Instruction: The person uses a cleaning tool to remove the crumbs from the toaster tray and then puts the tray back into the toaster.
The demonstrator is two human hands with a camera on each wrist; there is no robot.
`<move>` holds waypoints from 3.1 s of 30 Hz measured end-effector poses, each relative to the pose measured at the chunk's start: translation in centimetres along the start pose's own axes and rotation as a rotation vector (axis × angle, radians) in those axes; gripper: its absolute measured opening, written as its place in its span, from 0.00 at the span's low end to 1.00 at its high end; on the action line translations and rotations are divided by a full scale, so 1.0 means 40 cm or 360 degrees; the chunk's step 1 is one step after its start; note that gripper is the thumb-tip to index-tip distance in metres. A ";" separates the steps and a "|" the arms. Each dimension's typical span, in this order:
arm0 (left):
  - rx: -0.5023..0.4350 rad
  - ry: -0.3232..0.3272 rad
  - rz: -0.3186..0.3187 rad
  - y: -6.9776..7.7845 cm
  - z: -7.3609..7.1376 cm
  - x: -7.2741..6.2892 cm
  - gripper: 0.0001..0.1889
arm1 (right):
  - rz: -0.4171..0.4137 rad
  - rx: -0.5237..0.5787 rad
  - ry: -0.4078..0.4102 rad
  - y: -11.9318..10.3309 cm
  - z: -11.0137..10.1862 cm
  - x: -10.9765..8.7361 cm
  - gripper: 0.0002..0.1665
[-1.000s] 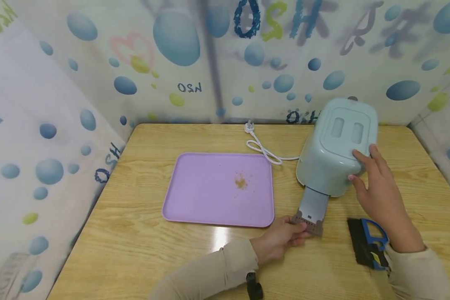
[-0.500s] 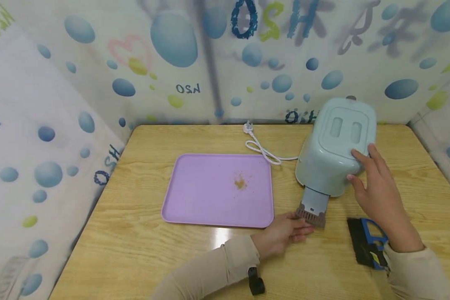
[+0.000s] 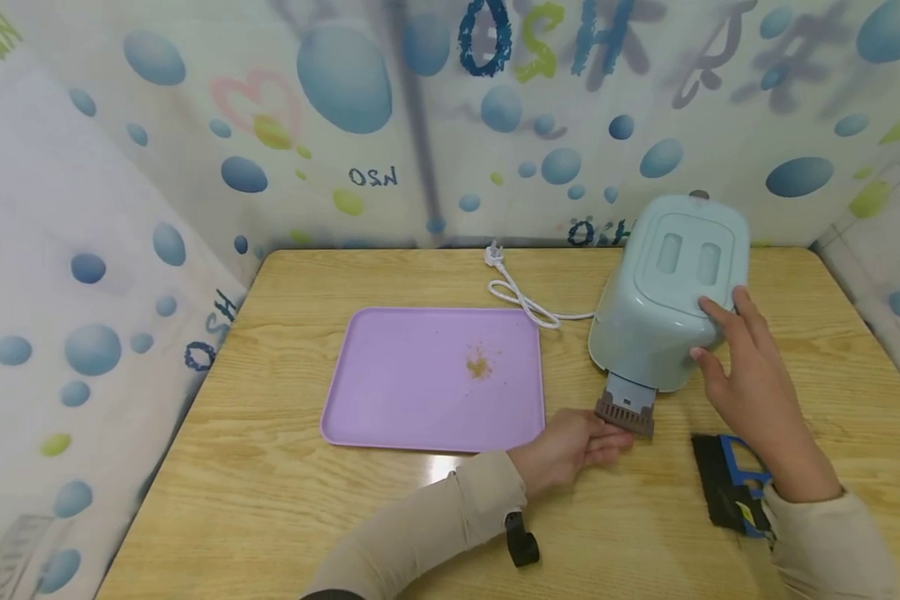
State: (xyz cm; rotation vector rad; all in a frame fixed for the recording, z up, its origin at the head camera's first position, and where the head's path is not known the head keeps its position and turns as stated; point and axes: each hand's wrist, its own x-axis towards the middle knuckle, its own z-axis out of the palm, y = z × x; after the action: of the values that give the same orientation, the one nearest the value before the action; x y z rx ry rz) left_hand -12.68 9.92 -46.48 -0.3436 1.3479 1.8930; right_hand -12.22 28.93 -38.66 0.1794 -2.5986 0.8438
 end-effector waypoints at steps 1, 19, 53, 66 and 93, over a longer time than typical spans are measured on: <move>-0.0010 0.0008 0.0000 0.004 0.001 0.001 0.15 | 0.0005 0.0002 -0.0002 -0.001 0.001 0.001 0.39; -0.0033 -0.0063 0.0097 0.015 -0.010 -0.026 0.24 | -0.0018 0.0064 0.0023 0.009 0.014 -0.004 0.38; -0.0196 -0.0122 0.0253 0.077 0.036 0.010 0.36 | -0.0083 -0.0287 0.0372 0.003 0.060 -0.009 0.48; -0.0220 -0.0004 0.0224 0.078 0.044 0.012 0.26 | -0.0118 -0.0327 0.0402 0.005 0.069 -0.006 0.47; -0.0490 -0.0416 0.0144 0.067 0.028 0.012 0.37 | -0.0165 -0.0257 0.0343 0.008 0.064 -0.005 0.45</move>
State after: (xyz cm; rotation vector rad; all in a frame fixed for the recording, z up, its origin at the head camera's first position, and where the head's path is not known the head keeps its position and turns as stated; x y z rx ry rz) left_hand -14.68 10.75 -44.46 -0.1797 0.9145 2.1407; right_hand -12.97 27.71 -40.79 0.1661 -2.4181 0.5800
